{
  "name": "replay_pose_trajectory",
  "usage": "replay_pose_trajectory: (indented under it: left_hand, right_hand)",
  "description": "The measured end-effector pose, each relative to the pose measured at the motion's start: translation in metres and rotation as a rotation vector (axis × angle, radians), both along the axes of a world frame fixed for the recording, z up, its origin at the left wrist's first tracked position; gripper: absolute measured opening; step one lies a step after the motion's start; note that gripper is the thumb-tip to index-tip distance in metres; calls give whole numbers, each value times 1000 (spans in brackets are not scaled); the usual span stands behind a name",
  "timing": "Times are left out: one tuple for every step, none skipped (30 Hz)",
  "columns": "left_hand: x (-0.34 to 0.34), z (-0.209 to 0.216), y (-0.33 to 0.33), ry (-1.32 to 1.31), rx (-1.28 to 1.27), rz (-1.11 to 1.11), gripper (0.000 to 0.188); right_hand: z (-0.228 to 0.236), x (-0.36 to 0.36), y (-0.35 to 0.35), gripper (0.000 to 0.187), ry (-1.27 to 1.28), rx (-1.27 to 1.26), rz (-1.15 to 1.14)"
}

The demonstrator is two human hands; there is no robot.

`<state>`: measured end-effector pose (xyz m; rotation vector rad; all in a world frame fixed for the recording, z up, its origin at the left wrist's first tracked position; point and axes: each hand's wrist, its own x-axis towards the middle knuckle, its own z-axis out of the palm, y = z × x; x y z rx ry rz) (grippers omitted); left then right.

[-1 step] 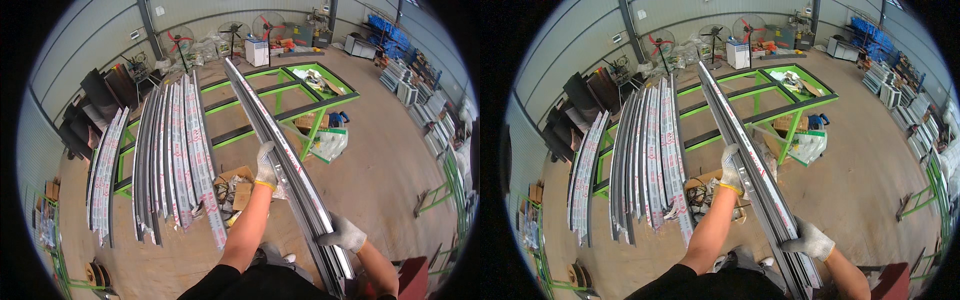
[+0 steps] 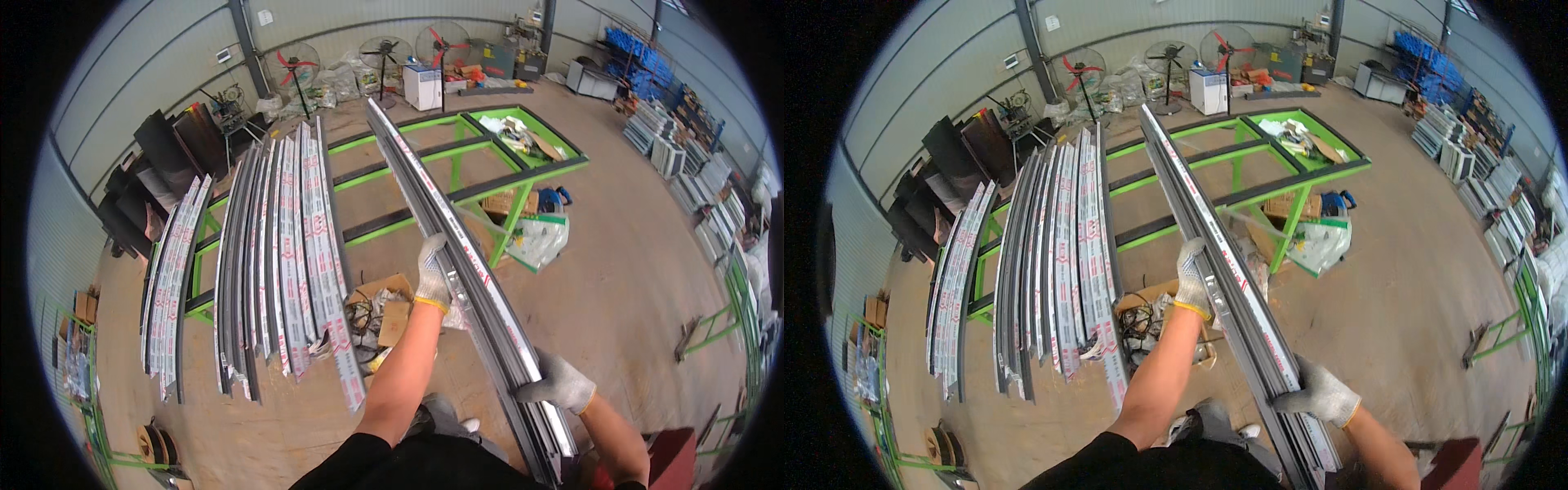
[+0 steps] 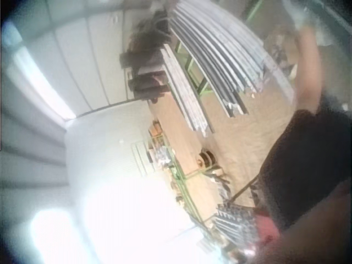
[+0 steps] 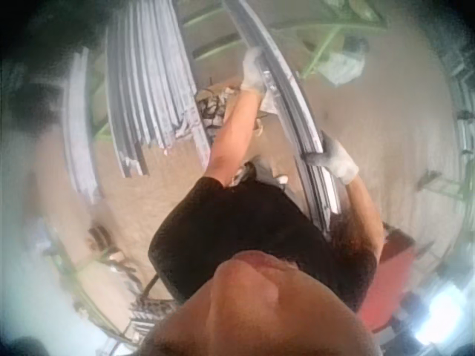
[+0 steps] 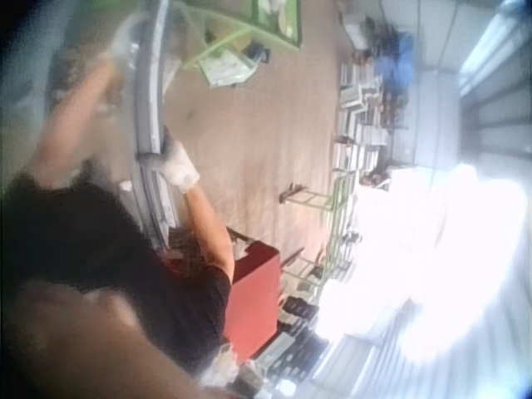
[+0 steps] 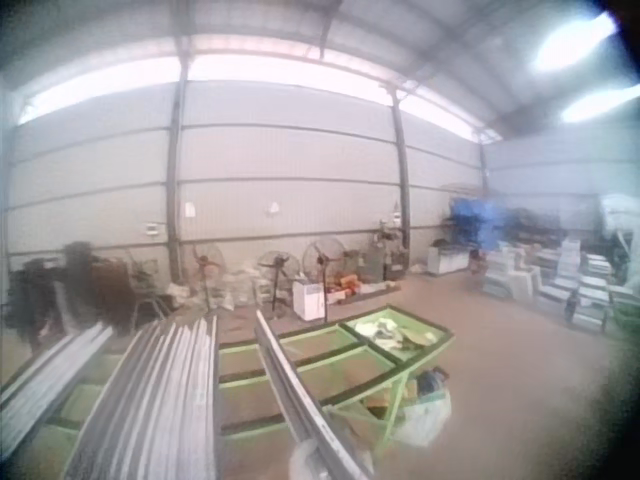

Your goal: The person picks up long metal profiles from a red workbench and stacks them on a green metal rack. They repeatedly lift, carry, and place the profiles in neat rows, occasionally adjusting alignment. The person wears gloves and handles the profiles by hand without using tools.

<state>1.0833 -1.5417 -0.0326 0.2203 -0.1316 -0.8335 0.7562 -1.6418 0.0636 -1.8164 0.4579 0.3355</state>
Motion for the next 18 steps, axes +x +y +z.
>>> replay_pose_trajectory:
  left_hand:
    - [9, 1, -11, -32, 30, 39, 42]
    - [19, -2, -21, -80, -40, 60, 44]
    - [32, -6, -31, -20, -7, 28, 46]
    - [49, -11, -42, -19, 22, 35, 49]
    - [66, -18, -51, -33, 50, 23, 51]
    - [85, -25, -60, 4, 21, -7, 55]
    - [109, -32, -68, -15, 69, 14, 58]
    - [132, -42, -77, -9, 91, 12, 57]
    - [155, -50, -86, 17, 130, 1, 57]
    - [175, -59, -95, 11, 64, 43, 56]
    - [197, -66, -102, -67, 22, 34, 55]
    - [222, -72, -109, 2, 62, 17, 52]
    - [245, -78, -118, 59, 60, -15, 49]
    - [267, -81, -124, 85, 79, 8, 48]
    - [289, -83, -133, 110, 105, 25, 46]
    - [307, -85, -142, 188, 203, 47, 44]
    - [323, -87, -150, 97, 285, 92, 45]
    - [337, -89, -161, 67, 442, 148, 46]
  right_hand:
    - [-5, 12, -15, 88, 30, -73, 35]
    - [-8, 23, -32, 87, -53, -2, 51]
    - [-13, 34, -46, 87, -56, -6, 53]
    - [-18, 49, -60, 88, -86, 16, 63]
    - [-24, 65, -72, 88, -101, 16, 69]
    - [-31, 83, -82, 88, -116, 15, 74]
    - [-37, 101, -89, 89, -134, 10, 76]
    - [-43, 120, -99, 90, -145, 5, 78]
    - [-49, 141, -106, 91, -153, -25, 84]
    - [-52, 159, -115, 93, -154, -80, 126]
    - [-56, 182, -121, 93, -135, -127, 132]
    - [-63, 203, -126, 94, -129, -58, 93]
    - [-69, 222, -134, 94, -159, -38, 82]
    - [-74, 241, -141, 95, -144, -7, 81]
    - [-81, 260, -150, 95, -143, 1, 81]
    - [-88, 277, -159, 96, -120, -11, 70]
    - [-94, 292, -164, 96, -152, -13, 56]
    - [-100, 305, -171, 97, -155, -33, 39]
